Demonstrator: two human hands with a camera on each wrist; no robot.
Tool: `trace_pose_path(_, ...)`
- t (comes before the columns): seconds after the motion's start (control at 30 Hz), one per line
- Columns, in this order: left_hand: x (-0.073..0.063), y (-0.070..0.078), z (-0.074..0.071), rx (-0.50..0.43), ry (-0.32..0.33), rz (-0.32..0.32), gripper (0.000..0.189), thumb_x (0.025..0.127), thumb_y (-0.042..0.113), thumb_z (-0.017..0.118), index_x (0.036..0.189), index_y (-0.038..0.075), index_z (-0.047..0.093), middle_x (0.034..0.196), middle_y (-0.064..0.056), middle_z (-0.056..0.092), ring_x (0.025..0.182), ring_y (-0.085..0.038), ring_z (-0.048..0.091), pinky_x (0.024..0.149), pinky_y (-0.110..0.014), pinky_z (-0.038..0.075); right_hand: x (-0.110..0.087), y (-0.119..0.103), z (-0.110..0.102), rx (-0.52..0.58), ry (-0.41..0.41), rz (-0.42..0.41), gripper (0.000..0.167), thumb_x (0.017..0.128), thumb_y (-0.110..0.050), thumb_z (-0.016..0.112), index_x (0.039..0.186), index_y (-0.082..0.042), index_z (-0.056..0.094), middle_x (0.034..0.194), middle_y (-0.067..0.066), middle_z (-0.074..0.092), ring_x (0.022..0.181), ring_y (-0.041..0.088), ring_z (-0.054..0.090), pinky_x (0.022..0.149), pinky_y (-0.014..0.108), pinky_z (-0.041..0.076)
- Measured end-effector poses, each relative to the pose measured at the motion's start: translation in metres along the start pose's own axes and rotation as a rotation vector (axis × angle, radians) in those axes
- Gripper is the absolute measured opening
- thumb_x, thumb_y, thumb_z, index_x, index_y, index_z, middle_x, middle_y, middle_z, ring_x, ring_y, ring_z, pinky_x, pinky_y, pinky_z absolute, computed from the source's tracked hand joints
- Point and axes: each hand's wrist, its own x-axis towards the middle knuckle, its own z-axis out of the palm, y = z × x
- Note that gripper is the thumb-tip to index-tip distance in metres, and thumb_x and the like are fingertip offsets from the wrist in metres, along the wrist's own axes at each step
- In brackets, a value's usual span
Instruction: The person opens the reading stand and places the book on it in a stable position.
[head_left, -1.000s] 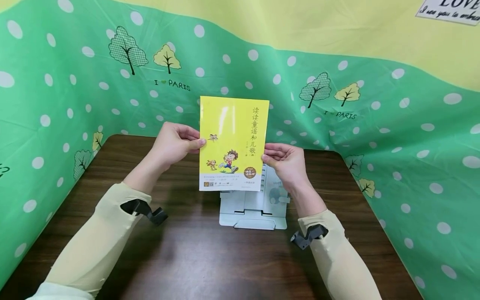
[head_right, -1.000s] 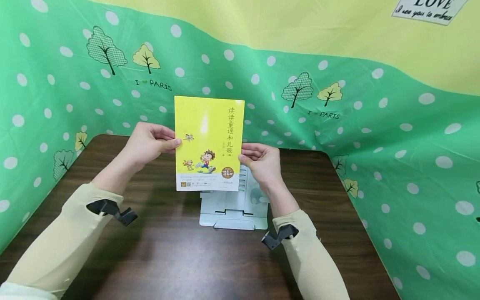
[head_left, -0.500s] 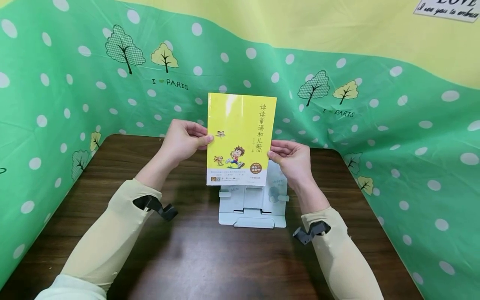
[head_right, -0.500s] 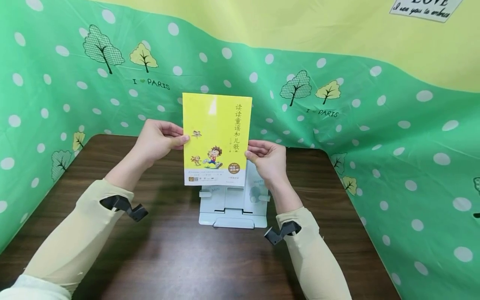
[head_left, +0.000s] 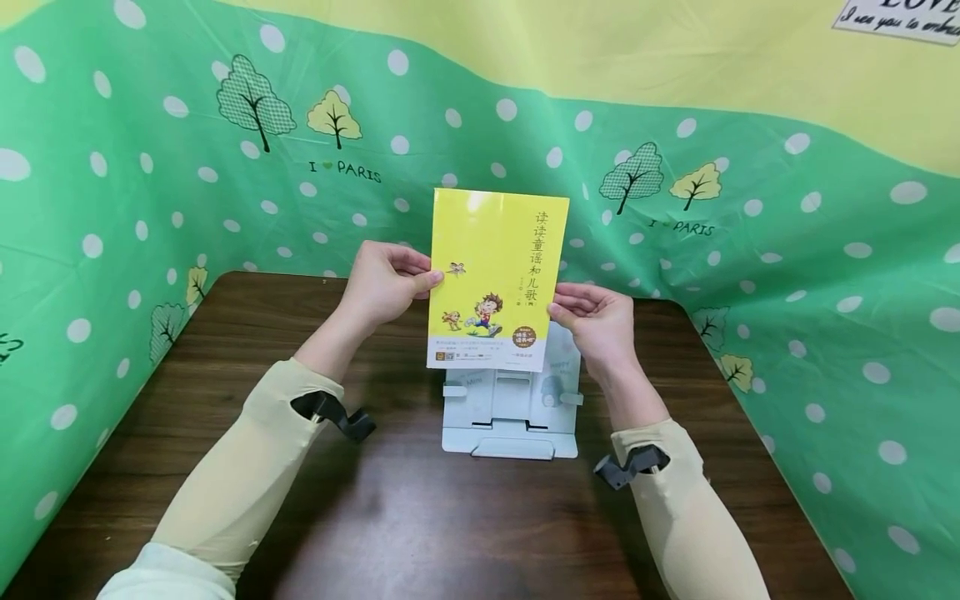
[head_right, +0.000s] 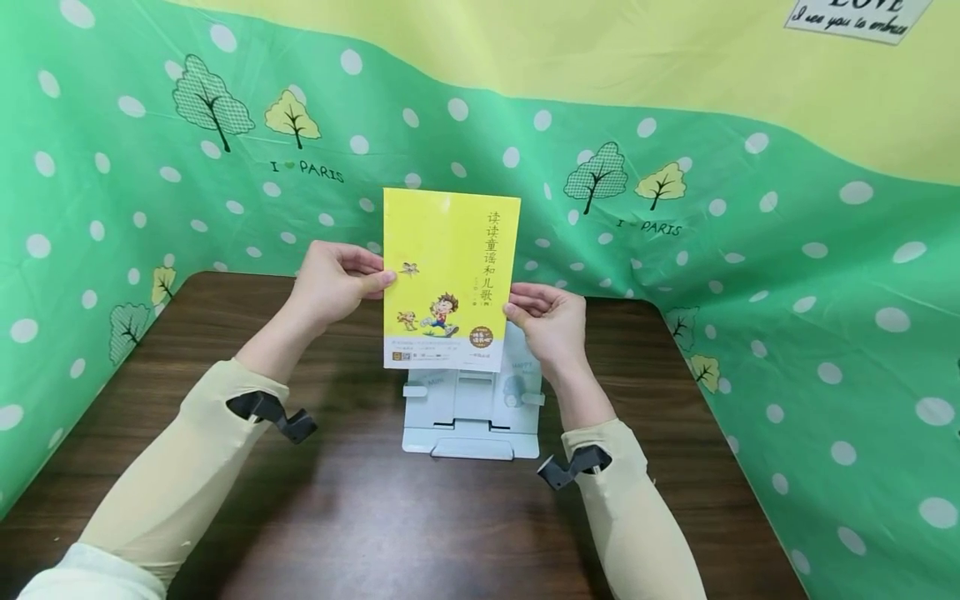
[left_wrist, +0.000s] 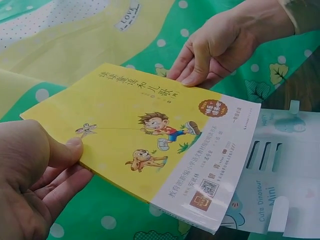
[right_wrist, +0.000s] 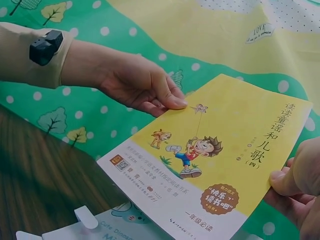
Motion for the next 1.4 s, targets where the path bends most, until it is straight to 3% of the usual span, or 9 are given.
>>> trace_pose_path(0.4, 0.002, -0.001, 0.013, 0.022, -0.004, 0.057, 0.022, 0.09, 0.012, 0.087, 0.104, -0.003, 0.079, 0.094, -0.012, 0.076, 0.084, -0.032, 0.076, 0.075, -0.04, 0.064, 0.001, 0.009, -0.011, 0.007, 0.009, -0.028, 0.028, 0.091, 0.006, 0.08, 0.118, 0.007, 0.076, 0.105, 0.015, 0.079, 0.095, 0.02, 0.078, 0.085, 0.028, 0.06)
trace_pose_path(0.57, 0.004, -0.005, 0.02, 0.026, -0.016, 0.058, 0.021, 0.09, 0.013, 0.087, 0.104, -0.002, 0.079, 0.093, -0.011, 0.076, 0.085, -0.032, 0.076, 0.072, -0.034, 0.064, 0.001, 0.014, -0.016, -0.01, 0.02, -0.034, 0.028, 0.091, 0.007, 0.08, 0.118, 0.009, 0.075, 0.103, 0.014, 0.079, 0.093, 0.019, 0.078, 0.085, 0.028, 0.06)
trace_pose_path(0.8, 0.007, -0.01, 0.028, 0.031, -0.037, 0.057, 0.021, 0.09, 0.014, 0.087, 0.104, 0.0, 0.08, 0.093, -0.009, 0.077, 0.082, -0.028, 0.075, 0.073, -0.036, 0.064, 0.002, 0.02, -0.022, -0.032, 0.011, -0.033, 0.03, 0.091, 0.007, 0.079, 0.12, 0.012, 0.073, 0.107, 0.021, 0.078, 0.093, 0.018, 0.078, 0.087, 0.028, 0.059)
trace_pose_path(1.13, 0.009, -0.015, 0.035, 0.049, -0.06, 0.017, 0.021, 0.091, 0.017, 0.087, 0.105, 0.003, 0.079, 0.094, -0.007, 0.076, 0.085, -0.029, 0.075, 0.073, -0.033, 0.063, 0.002, 0.027, -0.029, -0.045, 0.03, -0.006, 0.028, 0.091, 0.006, 0.08, 0.118, 0.009, 0.074, 0.103, 0.016, 0.079, 0.093, 0.019, 0.078, 0.086, 0.027, 0.06)
trace_pose_path(1.4, 0.009, -0.025, 0.043, 0.048, -0.065, 0.024, 0.018, 0.092, 0.016, 0.086, 0.103, 0.003, 0.079, 0.091, -0.006, 0.076, 0.081, -0.027, 0.075, 0.072, -0.034, 0.063, 0.0, 0.032, -0.034, -0.091, 0.029, 0.008, 0.026, 0.093, 0.003, 0.079, 0.118, 0.006, 0.075, 0.107, 0.016, 0.078, 0.096, 0.021, 0.077, 0.087, 0.027, 0.059)
